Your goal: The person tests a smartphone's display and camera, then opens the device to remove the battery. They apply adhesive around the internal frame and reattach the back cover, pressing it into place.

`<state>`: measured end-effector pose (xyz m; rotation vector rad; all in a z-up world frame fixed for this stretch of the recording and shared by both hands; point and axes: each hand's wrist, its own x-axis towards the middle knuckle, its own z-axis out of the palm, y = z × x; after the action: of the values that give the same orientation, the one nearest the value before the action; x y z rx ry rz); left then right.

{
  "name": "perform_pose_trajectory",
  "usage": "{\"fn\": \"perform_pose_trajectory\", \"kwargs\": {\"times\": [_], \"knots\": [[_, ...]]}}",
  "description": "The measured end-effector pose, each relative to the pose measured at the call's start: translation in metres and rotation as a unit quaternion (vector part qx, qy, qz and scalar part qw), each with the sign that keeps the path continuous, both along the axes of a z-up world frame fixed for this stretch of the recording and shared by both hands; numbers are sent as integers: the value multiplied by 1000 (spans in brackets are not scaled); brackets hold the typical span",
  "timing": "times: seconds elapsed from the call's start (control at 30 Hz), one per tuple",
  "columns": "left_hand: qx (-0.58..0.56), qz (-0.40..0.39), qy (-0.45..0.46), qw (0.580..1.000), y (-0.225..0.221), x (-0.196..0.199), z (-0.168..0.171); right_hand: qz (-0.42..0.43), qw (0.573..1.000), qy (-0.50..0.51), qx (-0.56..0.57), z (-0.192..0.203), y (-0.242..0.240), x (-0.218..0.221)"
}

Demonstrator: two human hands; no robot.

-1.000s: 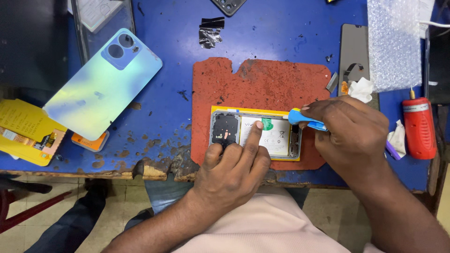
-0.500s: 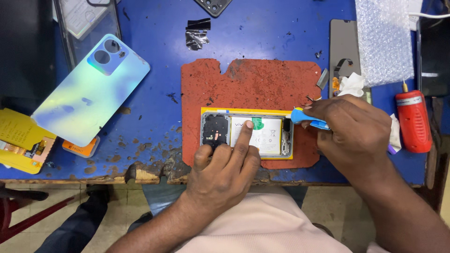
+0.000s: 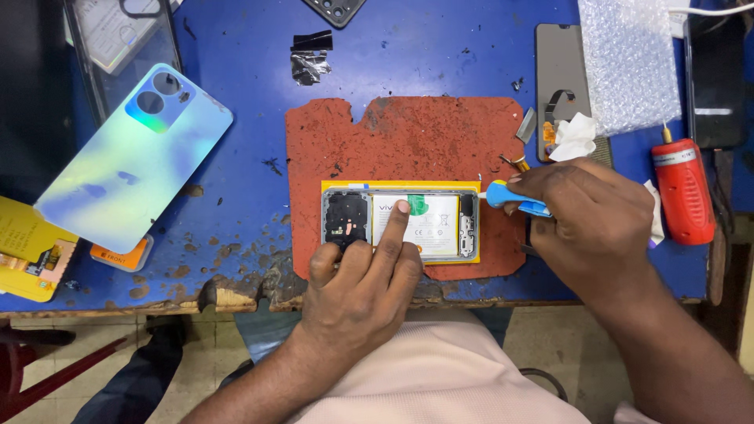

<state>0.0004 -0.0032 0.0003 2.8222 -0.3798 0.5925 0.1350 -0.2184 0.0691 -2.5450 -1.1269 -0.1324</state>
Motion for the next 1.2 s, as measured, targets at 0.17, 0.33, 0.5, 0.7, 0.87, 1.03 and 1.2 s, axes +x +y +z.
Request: {"fn": "perform_pose_trajectory", "kwargs": {"times": [0.17,0.33,0.5,0.7,0.87,1.03,1.2], "knots": [[-3,3,4,1000,-1,0,-1,3,1000,-4,10,0,0,-4],[2,2,9,1000,-1,-1,-2,2,1000,9,9,2,-1,-7],[0,3,10,1000,-2,-1,-3,1,1000,21,5,5,-3,-10],[-2,5,8,1000,-2,-2,-2,2,999,28,15,6,-3,-15],[-4,6,8,1000,-2,0,1,-6,999,31,24,7,-2,-19],[-1,7,8,1000,-3,-1,1,-3,999,37,28,10,-3,-23],[-1,11,10,1000,-4,-2,1,-1,999,36,26,11,-6,-27]]}}
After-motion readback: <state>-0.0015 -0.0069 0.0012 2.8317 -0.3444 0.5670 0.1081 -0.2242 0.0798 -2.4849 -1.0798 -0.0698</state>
